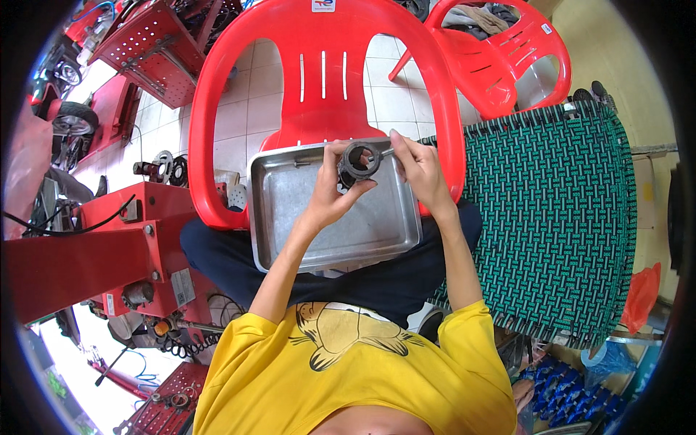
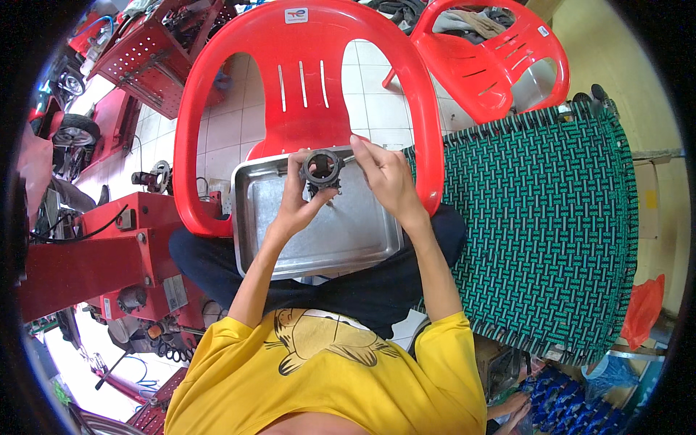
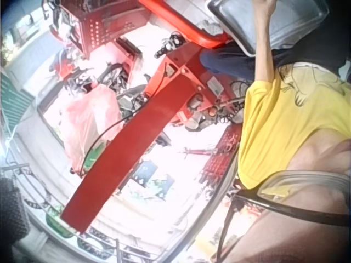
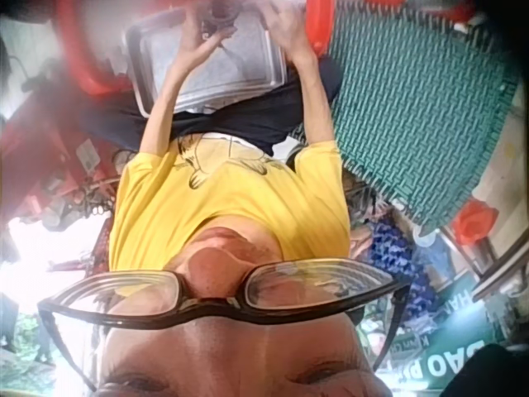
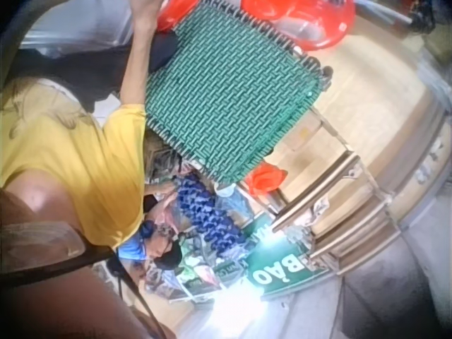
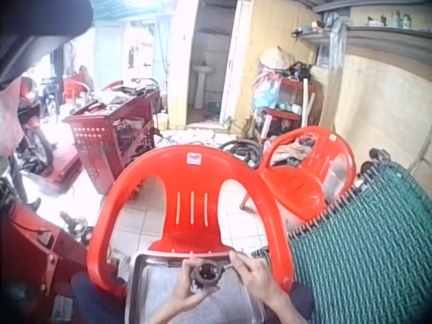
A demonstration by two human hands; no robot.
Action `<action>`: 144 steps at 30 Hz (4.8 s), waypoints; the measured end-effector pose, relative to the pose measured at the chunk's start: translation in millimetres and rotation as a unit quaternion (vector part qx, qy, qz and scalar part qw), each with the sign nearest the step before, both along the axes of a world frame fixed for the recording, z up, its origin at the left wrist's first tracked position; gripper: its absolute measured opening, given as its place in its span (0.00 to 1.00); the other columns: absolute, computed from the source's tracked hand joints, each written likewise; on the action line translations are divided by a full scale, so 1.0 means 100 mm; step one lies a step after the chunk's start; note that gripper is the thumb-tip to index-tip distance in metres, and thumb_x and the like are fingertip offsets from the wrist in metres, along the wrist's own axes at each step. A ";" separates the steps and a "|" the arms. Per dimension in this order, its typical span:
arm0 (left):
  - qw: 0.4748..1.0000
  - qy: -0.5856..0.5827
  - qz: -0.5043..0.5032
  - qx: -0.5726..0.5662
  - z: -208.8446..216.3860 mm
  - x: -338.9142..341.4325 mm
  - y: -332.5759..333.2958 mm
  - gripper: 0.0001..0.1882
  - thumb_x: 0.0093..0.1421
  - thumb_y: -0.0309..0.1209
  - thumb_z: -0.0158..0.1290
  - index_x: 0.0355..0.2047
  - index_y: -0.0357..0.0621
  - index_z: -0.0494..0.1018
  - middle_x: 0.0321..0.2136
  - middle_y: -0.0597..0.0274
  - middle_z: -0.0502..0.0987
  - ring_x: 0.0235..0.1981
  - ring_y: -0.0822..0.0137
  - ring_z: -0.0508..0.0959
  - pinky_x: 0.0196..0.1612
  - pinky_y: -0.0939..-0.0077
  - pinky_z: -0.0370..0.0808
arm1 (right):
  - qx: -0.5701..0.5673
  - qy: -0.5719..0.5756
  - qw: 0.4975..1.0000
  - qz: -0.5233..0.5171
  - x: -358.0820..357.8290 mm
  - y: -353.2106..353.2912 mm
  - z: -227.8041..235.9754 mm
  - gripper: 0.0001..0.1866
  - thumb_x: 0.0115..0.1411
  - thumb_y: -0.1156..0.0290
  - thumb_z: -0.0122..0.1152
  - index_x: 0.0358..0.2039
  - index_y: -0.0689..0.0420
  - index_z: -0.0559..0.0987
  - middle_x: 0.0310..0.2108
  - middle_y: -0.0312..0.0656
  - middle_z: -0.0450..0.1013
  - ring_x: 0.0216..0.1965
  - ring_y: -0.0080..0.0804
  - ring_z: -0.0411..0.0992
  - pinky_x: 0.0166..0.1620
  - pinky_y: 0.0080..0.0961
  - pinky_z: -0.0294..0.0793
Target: The person removes screws and pins from a cylindrical mechanical component in a metal tray by hand and using a thin metal rod.
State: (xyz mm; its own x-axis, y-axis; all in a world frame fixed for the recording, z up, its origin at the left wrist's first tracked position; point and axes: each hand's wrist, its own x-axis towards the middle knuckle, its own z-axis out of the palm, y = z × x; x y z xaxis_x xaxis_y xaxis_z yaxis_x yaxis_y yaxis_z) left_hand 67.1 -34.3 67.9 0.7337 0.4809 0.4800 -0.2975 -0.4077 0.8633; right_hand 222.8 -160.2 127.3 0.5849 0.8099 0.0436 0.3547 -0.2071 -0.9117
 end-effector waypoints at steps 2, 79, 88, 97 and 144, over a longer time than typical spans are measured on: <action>1.000 -0.002 0.003 0.014 0.01 0.01 0.00 0.32 0.54 0.25 0.71 0.52 0.41 0.62 0.42 0.55 0.76 0.43 0.61 0.78 0.47 0.68 0.75 | -0.025 0.062 0.998 -0.017 0.01 0.00 0.00 0.30 0.73 0.51 0.54 0.22 0.65 0.75 0.13 0.36 0.60 0.18 0.18 0.61 0.24 0.27 0.59; 0.989 0.036 -0.115 -0.084 -0.12 -0.17 -0.09 0.35 0.55 0.27 0.67 0.60 0.38 0.63 0.51 0.49 0.76 0.53 0.56 0.77 0.57 0.64 0.71 | -0.031 -0.141 0.988 0.053 -0.26 -0.46 0.07 0.13 0.70 0.62 0.59 0.36 0.60 0.76 0.24 0.52 0.75 0.29 0.54 0.78 0.30 0.43 0.72; 0.989 0.036 -0.116 -0.085 -0.10 -0.18 -0.08 0.36 0.54 0.28 0.68 0.60 0.38 0.63 0.50 0.50 0.77 0.53 0.57 0.77 0.58 0.63 0.71 | -0.052 -0.180 0.982 0.036 -0.29 -0.49 0.01 0.12 0.71 0.61 0.58 0.38 0.58 0.77 0.17 0.55 0.69 0.25 0.56 0.76 0.29 0.44 0.69; 0.990 0.032 -0.111 -0.080 -0.10 -0.20 -0.09 0.36 0.54 0.27 0.68 0.60 0.38 0.63 0.50 0.50 0.77 0.52 0.57 0.77 0.58 0.64 0.72 | -0.068 -0.142 0.987 0.042 -0.28 -0.48 0.01 0.14 0.70 0.62 0.59 0.38 0.62 0.78 0.21 0.53 0.74 0.27 0.56 0.77 0.31 0.44 0.71; 0.963 0.035 -0.243 -0.113 -0.11 -0.33 0.05 0.29 0.47 0.27 0.72 0.49 0.42 0.73 0.46 0.53 0.80 0.52 0.58 0.79 0.59 0.59 0.73 | -0.018 -0.232 0.961 0.153 -0.37 -0.66 0.18 0.13 0.52 0.71 0.72 0.36 0.59 0.78 0.26 0.43 0.76 0.25 0.42 0.76 0.30 0.34 0.71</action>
State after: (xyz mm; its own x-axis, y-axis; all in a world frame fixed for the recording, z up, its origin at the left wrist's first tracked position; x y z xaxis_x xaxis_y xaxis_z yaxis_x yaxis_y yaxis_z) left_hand 33.7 -29.7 56.9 0.9256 0.1584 0.3437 -0.3428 -0.0339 0.9388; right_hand 186.1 -226.4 145.2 0.2436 0.9466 0.2113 0.7698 -0.0562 -0.6358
